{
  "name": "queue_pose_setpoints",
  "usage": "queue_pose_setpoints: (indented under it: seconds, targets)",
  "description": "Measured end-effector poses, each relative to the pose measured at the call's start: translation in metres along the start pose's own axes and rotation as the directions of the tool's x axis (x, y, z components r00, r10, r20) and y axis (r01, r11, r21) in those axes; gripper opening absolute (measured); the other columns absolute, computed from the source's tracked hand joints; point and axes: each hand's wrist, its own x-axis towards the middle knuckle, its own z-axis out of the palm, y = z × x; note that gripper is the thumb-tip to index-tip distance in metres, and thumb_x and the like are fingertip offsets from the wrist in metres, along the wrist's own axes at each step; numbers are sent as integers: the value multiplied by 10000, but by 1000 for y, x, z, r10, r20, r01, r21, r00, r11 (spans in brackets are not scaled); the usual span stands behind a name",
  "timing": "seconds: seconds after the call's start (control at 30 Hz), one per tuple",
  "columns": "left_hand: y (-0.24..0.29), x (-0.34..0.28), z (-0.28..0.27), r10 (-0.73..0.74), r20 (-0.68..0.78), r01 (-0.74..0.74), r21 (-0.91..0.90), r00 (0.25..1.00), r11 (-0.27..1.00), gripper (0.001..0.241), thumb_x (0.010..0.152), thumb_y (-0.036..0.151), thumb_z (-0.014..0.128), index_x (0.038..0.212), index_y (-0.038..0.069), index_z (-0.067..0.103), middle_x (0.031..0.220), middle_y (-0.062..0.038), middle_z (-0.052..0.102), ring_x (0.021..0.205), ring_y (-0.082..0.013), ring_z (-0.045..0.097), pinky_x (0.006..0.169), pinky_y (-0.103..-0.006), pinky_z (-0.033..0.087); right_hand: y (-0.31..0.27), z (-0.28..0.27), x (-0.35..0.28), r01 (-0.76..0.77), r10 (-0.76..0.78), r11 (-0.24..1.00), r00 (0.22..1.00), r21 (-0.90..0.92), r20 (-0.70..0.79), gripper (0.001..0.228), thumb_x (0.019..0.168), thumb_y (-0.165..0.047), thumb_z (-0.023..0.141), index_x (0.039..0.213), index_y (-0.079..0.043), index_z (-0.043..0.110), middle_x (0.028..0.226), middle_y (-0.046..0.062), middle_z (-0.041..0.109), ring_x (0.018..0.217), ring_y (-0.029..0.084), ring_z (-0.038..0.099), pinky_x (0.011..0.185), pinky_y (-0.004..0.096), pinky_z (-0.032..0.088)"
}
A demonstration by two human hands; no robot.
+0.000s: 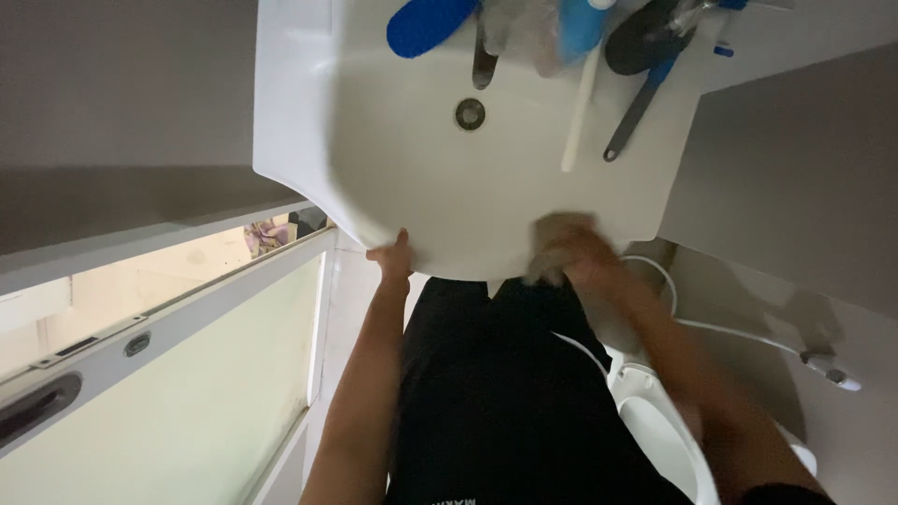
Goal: The person scrubs the inside of a white bathroom sink using a blue scrubbing brush. After scrubbing, they switch to a brown cloth to wipe the sink basin and the surrounding countertop area.
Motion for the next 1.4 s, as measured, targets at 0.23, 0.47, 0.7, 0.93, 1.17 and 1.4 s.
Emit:
queue_pose_setpoints:
  seconds: [0.23, 0.47, 0.7, 0.93, 1.17, 1.4]
  targets:
    - [19, -10, -9, -147, 27, 144, 82, 989, 986, 1236, 943, 564, 735, 1526, 69, -235, 1594, -367, 27, 1409, -566, 312, 892, -738, 497, -13, -40, 12, 100, -147, 982, 938, -160, -315, 229, 955, -252, 561, 1148, -226, 681, 1176, 10, 552, 1162, 228, 422, 1052, 431, 311]
    - [77, -81, -13, -136, 83, 114, 225, 987, 968, 762, 987, 462, 598, 1378, 26, 111, 1305, -286, 501, 1078, -304, 646, 659, -322, 654, 12, 59, -2, -69, 85, 991, 986, -111, 141, 613, 915, -236, 522, 1509, -88, 491, 1511, 253, 494, 1425, 478, 413, 1228, 611, 247]
    - [37, -45, -14, -47, 48, 38, 163, 998, 986, 1105, 996, 547, 687, 1506, 22, -141, 1531, -333, 214, 1231, -521, 541, 849, -712, 541, 105, -20, -22, 113, -116, 992, 992, 61, 52, 550, 908, -59, 482, 1418, -219, 615, 1493, 165, 531, 1448, 443, 399, 1221, 597, 261]
    - [18, -79, 10, -26, -76, 21, -61, 997, 998, 1028, 1016, 457, 704, 1531, 261, -165, 1550, -217, 283, 1285, -465, 546, 899, -824, 451, 124, -75, -23, -61, 42, 995, 971, -74, -237, 576, 892, -44, 564, 1441, -216, 579, 1498, 180, 508, 1394, 480, 441, 1190, 620, 335]
    - [-22, -130, 66, -18, -62, 4, -217, 998, 976, 1019, 1089, 544, 552, 1513, 325, -348, 1616, -346, 135, 1333, -593, 458, 1034, -795, 373, 175, -36, -49, 352, -351, 935, 936, -44, 39, 601, 920, -154, 550, 1520, -134, 520, 1560, 218, 448, 1491, 483, 287, 1184, 706, 169]
    - [-90, -110, 100, 204, 93, -75, 993, 975, -94, 1054, 833, 337, 870, 1669, 130, 262, 1690, -41, 344, 1328, -694, 360, 1090, -852, 153, 228, -116, -7, 234, -217, 953, 970, -191, 106, 426, 936, -153, 573, 1358, -89, 578, 1513, 234, 485, 1377, 536, 442, 1142, 717, 338]
